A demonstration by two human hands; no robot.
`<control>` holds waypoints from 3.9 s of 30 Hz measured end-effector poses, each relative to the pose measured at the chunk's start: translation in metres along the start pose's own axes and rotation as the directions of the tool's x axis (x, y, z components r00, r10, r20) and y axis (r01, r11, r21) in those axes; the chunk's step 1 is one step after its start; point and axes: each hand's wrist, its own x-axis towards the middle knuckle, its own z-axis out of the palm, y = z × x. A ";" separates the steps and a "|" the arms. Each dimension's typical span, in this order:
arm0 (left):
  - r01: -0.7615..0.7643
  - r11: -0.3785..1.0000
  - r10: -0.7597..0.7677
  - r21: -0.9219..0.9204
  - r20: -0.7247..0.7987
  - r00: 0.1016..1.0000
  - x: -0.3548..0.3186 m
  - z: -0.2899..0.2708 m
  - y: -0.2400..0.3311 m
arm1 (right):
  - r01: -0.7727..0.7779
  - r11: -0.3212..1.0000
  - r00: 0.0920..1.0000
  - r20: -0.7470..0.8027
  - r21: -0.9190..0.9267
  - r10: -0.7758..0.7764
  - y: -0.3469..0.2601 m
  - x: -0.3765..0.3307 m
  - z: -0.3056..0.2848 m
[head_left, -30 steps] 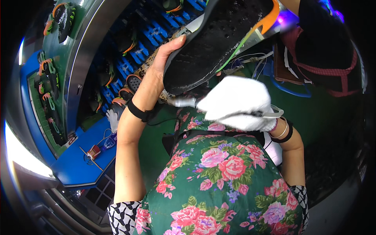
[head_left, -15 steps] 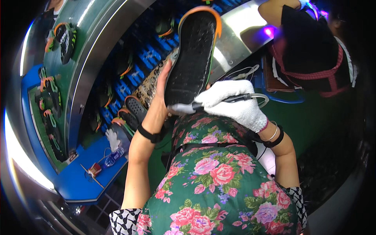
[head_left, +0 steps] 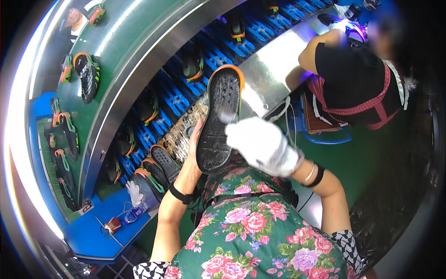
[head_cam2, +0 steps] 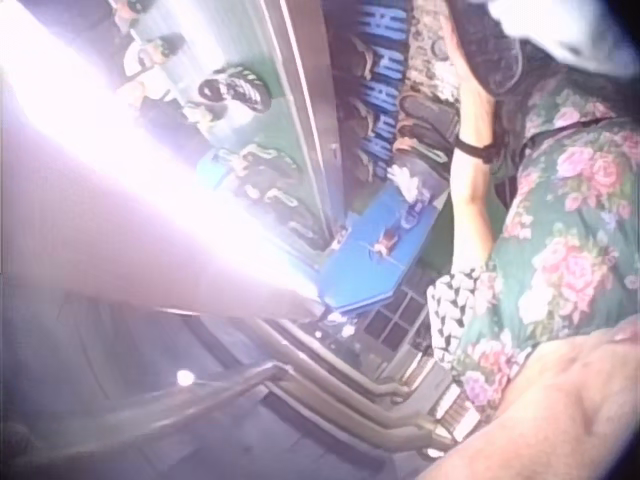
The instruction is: Applying adhesive to the bottom of shoe soles using a brush and a cloth.
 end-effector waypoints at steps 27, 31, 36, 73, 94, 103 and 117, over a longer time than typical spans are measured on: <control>-0.052 0.997 0.015 0.055 0.537 0.843 -0.046 0.090 0.007 | 0.072 -0.158 0.307 0.128 0.985 0.943 0.041 -0.087 -0.006; -0.001 0.999 -0.022 0.037 0.630 0.776 -0.040 0.111 0.015 | 0.061 -0.135 0.265 0.114 0.989 0.957 0.035 -0.081 -0.009; -0.030 0.998 -0.008 0.051 0.623 0.783 -0.037 0.143 0.018 | 0.030 -0.111 0.276 0.099 0.993 0.956 0.030 -0.077 -0.021; -0.104 -0.301 0.398 0.948 0.224 0.890 0.005 0.347 0.200 | -0.211 -0.183 0.317 0.244 0.960 0.916 0.031 -0.041 -0.020; 0.685 -0.720 0.588 -0.113 0.425 0.688 0.116 0.349 0.309 | -0.228 -0.087 0.327 0.160 0.970 0.931 0.027 -0.032 -0.039; 0.608 -0.794 0.548 0.023 0.458 0.700 0.096 0.340 0.312 | -0.282 -0.055 0.353 0.157 0.958 0.922 0.026 -0.028 -0.041; 0.104 -0.938 0.287 0.332 0.571 0.769 0.188 0.386 0.338 | -0.210 -0.059 0.359 0.133 0.976 0.924 0.029 -0.036 -0.032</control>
